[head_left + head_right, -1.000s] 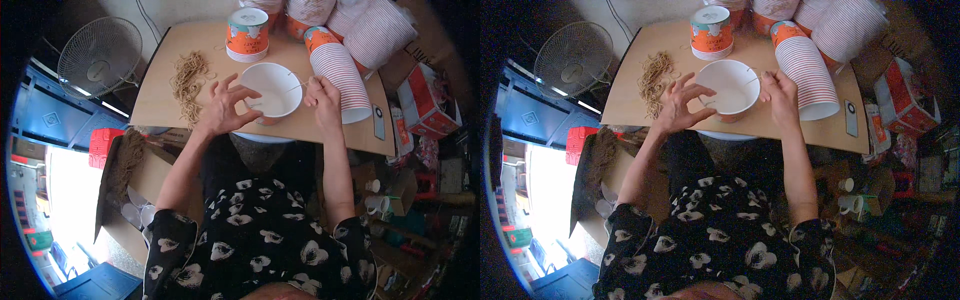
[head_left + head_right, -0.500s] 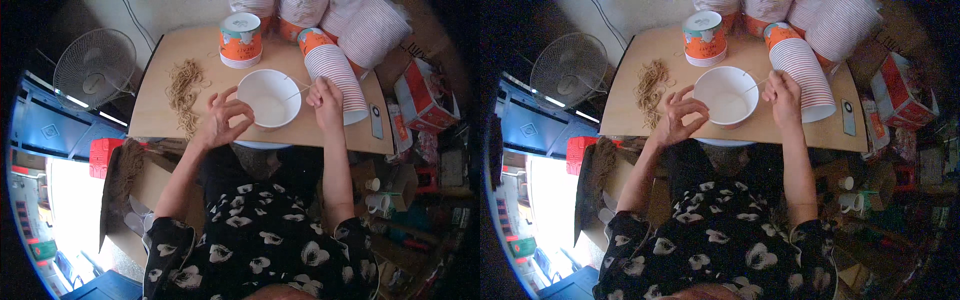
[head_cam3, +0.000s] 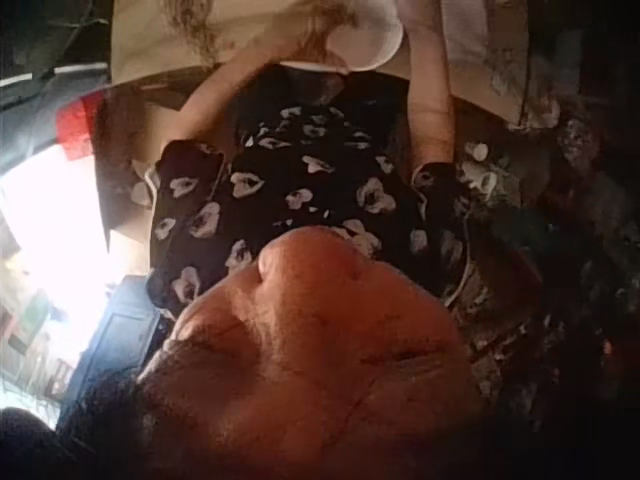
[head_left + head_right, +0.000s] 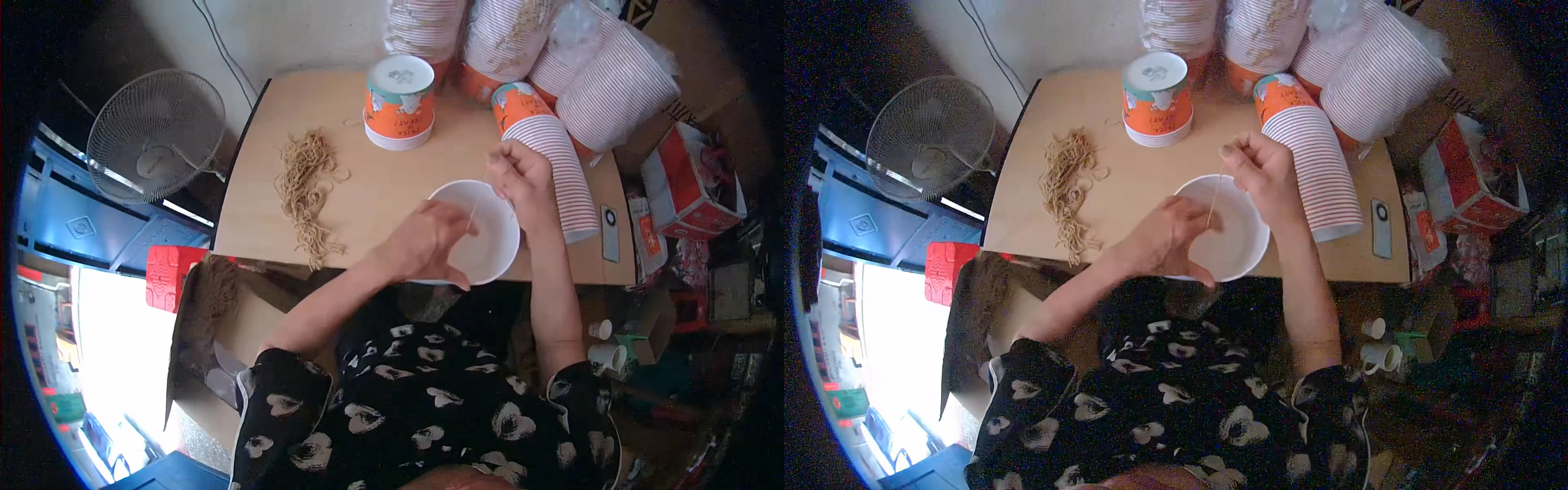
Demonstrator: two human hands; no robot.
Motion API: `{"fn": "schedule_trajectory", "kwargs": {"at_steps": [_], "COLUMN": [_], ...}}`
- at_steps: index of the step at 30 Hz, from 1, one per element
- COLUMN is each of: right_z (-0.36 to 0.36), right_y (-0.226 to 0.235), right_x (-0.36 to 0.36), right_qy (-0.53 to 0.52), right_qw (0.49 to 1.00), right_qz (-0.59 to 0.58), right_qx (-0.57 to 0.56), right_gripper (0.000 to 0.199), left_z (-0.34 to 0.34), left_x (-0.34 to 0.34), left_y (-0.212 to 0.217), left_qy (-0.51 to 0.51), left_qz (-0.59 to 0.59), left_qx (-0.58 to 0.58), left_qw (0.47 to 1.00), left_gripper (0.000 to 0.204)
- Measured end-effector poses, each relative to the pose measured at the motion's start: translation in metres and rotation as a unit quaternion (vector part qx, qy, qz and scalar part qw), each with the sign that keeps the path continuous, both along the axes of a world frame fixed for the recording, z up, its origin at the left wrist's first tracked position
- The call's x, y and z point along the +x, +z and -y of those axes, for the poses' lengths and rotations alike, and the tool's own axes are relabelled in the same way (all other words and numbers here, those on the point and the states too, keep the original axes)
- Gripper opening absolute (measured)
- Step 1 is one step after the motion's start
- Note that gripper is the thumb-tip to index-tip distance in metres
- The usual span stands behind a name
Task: Attaching elastic or twine handles to pre-punched holes in paper Halloween buckets.
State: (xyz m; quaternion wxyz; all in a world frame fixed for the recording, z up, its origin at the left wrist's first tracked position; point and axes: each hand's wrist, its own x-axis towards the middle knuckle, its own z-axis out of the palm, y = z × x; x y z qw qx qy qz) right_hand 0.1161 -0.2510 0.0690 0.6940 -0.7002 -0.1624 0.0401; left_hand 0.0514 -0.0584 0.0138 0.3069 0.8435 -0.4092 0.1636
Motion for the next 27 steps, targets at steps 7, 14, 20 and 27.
{"fn": "schedule_trajectory", "kwargs": {"at_steps": [7,14,20,27], "right_z": [0.009,-0.013,-0.033,-0.079], "right_y": [-0.002,0.059,0.083,0.061], "right_x": [0.021,0.083,0.125,0.148], "right_qy": [-0.016,0.037,0.028,-0.061], "right_qw": [1.000,0.994,0.963,0.856], "right_qz": [-0.022,0.092,0.269,0.458], "right_qx": [0.007,0.036,-0.002,-0.232], "right_gripper": [0.014,0.014,0.054,0.116], "left_z": [-0.033,-0.062,-0.108,-0.139], "left_x": [-0.007,0.086,0.221,0.275], "left_y": [-0.001,0.015,0.025,0.003], "left_qy": [-0.074,-0.017,-0.119,-0.171], "left_qz": [-0.178,-0.363,-0.340,-0.399], "left_qx": [-0.012,-0.440,-0.680,-0.706], "left_qw": [0.981,0.821,0.639,0.560], "left_gripper": [0.033,0.011,0.007,0.004]}}
